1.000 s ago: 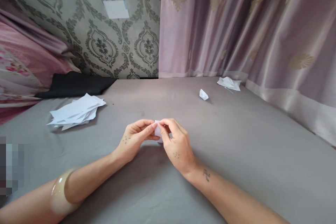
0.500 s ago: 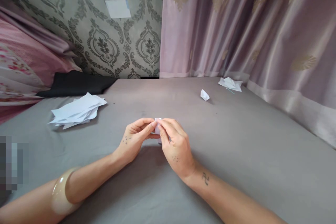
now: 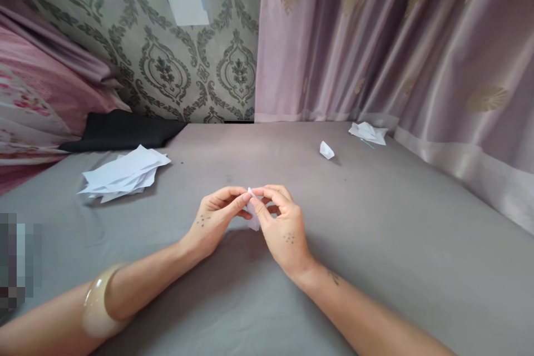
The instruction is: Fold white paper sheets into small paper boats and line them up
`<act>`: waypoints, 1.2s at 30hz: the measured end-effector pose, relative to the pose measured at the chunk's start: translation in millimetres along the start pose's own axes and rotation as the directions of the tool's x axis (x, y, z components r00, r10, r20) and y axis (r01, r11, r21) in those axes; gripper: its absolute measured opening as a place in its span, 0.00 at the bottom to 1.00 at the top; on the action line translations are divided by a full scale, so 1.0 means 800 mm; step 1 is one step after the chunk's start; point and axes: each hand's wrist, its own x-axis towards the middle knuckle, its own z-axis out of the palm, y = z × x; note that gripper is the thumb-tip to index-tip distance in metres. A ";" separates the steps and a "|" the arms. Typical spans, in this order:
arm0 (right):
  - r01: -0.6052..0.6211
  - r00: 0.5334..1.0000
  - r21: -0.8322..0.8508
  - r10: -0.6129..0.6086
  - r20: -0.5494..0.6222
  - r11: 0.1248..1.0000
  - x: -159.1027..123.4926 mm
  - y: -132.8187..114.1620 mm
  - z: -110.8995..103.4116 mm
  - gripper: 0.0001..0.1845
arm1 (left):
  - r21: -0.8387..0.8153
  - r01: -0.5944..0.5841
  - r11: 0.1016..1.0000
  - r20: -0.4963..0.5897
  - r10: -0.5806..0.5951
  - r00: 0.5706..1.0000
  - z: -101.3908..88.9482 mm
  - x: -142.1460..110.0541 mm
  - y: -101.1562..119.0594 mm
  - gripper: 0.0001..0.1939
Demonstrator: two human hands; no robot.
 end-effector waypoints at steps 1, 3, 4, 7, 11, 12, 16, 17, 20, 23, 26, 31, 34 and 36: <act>-0.031 0.999 0.026 0.031 0.012 0.999 0.001 0.000 0.000 0.08 | 0.005 -0.001 1.000 -0.001 0.001 1.000 0.000 0.000 0.000 0.10; -0.099 0.995 0.074 0.096 0.035 0.992 0.003 0.000 -0.001 0.08 | 0.012 -0.002 1.000 -0.003 0.002 1.000 -0.001 0.001 -0.001 0.10; -0.135 0.990 0.097 0.131 0.044 0.986 0.003 0.000 -0.002 0.09 | 0.013 -0.004 1.000 -0.004 0.004 1.000 -0.001 0.001 -0.001 0.10; -0.228 0.973 0.157 0.220 0.064 0.961 0.004 0.000 -0.003 0.11 | 0.010 -0.003 1.000 -0.005 0.003 1.000 -0.002 0.001 -0.002 0.10; -0.267 0.963 0.164 0.257 0.078 0.950 0.004 -0.002 -0.004 0.12 | 0.024 0.011 1.000 -0.005 -0.011 1.000 -0.003 0.000 -0.001 0.10; -0.269 0.962 0.157 0.259 0.081 0.950 0.004 -0.002 -0.004 0.12 | 0.027 0.014 1.000 -0.004 -0.014 1.000 -0.003 0.001 -0.001 0.10; -0.270 0.961 0.123 0.259 0.097 0.955 0.005 -0.002 -0.005 0.12 | -0.004 0.008 1.000 0.003 -0.008 1.000 -0.003 0.001 -0.003 0.09; -0.268 0.961 0.111 0.257 0.103 0.957 0.005 -0.002 -0.005 0.12 | -0.019 0.002 1.000 0.005 -0.002 1.000 -0.002 0.001 -0.003 0.09; -0.237 0.966 0.058 0.229 0.120 0.970 0.008 -0.001 -0.007 0.13 | -0.033 -0.008 0.999 0.019 0.008 1.000 -0.002 0.001 -0.003 0.10; -0.196 0.973 0.011 0.194 0.123 0.980 0.011 -0.002 -0.009 0.14 | 0.044 0.002 0.999 0.041 -0.004 0.999 -0.003 0.003 0.000 0.11; -0.188 0.971 0.003 0.186 0.151 0.982 0.013 -0.004 -0.012 0.15 | 0.147 -0.046 0.988 0.031 0.042 0.999 -0.003 0.006 0.005 0.09; -0.205 0.951 -0.005 0.200 0.237 0.979 0.013 -0.006 -0.010 0.15 | 0.164 -0.048 0.985 -0.010 0.051 0.999 0.000 0.006 0.007 0.11; -0.235 0.934 0.002 0.225 0.279 0.972 0.014 -0.006 -0.009 0.14 | 0.152 0.017 0.988 -0.027 -0.013 1.000 0.002 0.005 0.004 0.13; -0.272 0.921 0.022 0.254 0.297 0.962 0.016 -0.005 -0.010 0.13 | 0.136 0.060 0.989 0.007 -0.061 0.998 0.000 0.007 0.003 0.14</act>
